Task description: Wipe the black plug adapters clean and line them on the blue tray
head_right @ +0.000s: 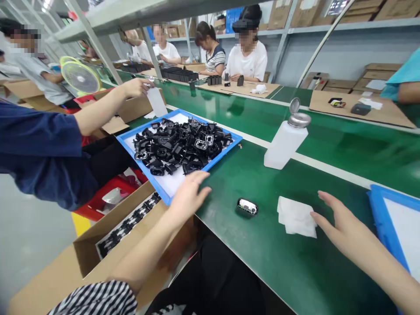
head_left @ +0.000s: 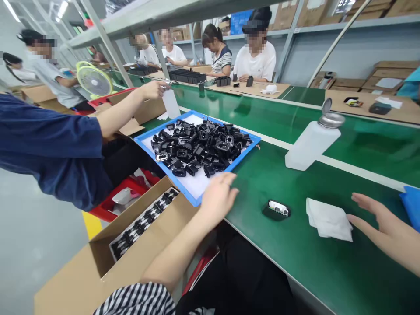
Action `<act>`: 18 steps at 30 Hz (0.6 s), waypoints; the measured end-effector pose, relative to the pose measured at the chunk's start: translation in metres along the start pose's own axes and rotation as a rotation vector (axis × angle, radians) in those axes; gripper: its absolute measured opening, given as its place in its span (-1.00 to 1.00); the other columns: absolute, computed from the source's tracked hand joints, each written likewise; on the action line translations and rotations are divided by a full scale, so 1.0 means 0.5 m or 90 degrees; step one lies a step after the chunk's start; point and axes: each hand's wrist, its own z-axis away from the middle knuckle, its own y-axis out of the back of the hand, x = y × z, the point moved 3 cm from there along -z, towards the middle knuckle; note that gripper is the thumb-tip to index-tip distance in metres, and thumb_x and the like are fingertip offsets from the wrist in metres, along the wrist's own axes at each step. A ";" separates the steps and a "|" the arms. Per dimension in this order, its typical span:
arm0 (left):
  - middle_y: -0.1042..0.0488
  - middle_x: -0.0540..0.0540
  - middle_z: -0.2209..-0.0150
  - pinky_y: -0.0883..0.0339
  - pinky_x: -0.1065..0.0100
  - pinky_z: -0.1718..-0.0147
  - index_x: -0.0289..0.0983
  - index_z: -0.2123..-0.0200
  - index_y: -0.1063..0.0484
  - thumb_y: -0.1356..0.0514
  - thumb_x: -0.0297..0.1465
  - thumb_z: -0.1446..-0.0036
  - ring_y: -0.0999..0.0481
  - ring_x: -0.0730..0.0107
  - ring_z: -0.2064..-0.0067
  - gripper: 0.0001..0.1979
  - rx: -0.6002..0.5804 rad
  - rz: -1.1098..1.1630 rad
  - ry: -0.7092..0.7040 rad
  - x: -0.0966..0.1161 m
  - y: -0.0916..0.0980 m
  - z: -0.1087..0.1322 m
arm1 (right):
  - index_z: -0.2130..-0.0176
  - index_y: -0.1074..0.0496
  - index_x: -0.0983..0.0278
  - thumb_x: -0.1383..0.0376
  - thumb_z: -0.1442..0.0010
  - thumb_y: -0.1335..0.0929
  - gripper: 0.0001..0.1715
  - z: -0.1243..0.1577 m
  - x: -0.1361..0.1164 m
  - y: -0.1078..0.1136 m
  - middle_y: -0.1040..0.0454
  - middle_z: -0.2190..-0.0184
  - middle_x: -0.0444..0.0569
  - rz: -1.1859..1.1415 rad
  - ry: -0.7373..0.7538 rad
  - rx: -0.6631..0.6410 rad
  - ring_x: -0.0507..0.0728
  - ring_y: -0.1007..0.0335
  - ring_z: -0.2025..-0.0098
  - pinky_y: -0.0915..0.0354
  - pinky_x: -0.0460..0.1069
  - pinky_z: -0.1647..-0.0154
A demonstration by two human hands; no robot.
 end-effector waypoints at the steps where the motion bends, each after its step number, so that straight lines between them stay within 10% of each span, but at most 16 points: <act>1: -0.31 -0.14 0.11 -0.15 0.29 0.13 -0.30 0.14 -0.24 -0.02 -0.40 0.00 -0.27 0.27 0.07 -0.70 0.053 -0.053 0.069 -0.026 0.023 -0.005 | 0.00 -0.05 0.36 0.11 -0.01 -0.18 -0.39 -0.005 0.004 -0.002 -0.03 -0.06 0.28 0.029 0.010 0.003 0.28 0.06 -0.08 0.02 0.10 -0.05; 5: -0.41 -0.12 0.30 -0.24 0.30 0.33 -0.27 0.34 -0.32 -0.02 -0.24 0.03 -0.38 0.24 0.25 -0.75 -0.002 -0.148 0.257 -0.092 0.059 -0.026 | 0.14 -0.18 0.25 0.08 -0.01 -0.19 -0.56 -0.004 0.011 -0.022 -0.19 0.03 0.25 0.064 0.100 -0.014 0.30 -0.08 -0.02 -0.05 0.14 -0.01; 12: -0.41 -0.13 0.40 -0.21 0.36 0.47 -0.26 0.41 -0.29 0.07 -0.29 -0.04 -0.41 0.25 0.35 -0.78 -0.073 -0.271 0.257 -0.092 0.042 -0.039 | 0.26 -0.26 0.15 0.07 0.03 -0.20 -0.67 0.018 -0.006 -0.036 -0.33 0.14 0.13 0.042 0.133 -0.020 0.30 -0.26 0.13 -0.18 0.15 0.10; 18: -0.31 -0.01 0.51 -0.18 0.44 0.46 -0.25 0.54 -0.21 0.05 -0.32 -0.06 -0.34 0.45 0.43 -0.80 0.197 -0.105 0.020 -0.015 0.073 0.005 | 0.30 -0.33 0.16 0.02 0.06 -0.21 -0.63 0.068 -0.049 -0.033 -0.39 0.21 0.04 -0.142 0.088 -0.051 0.26 -0.29 0.18 -0.22 0.12 0.15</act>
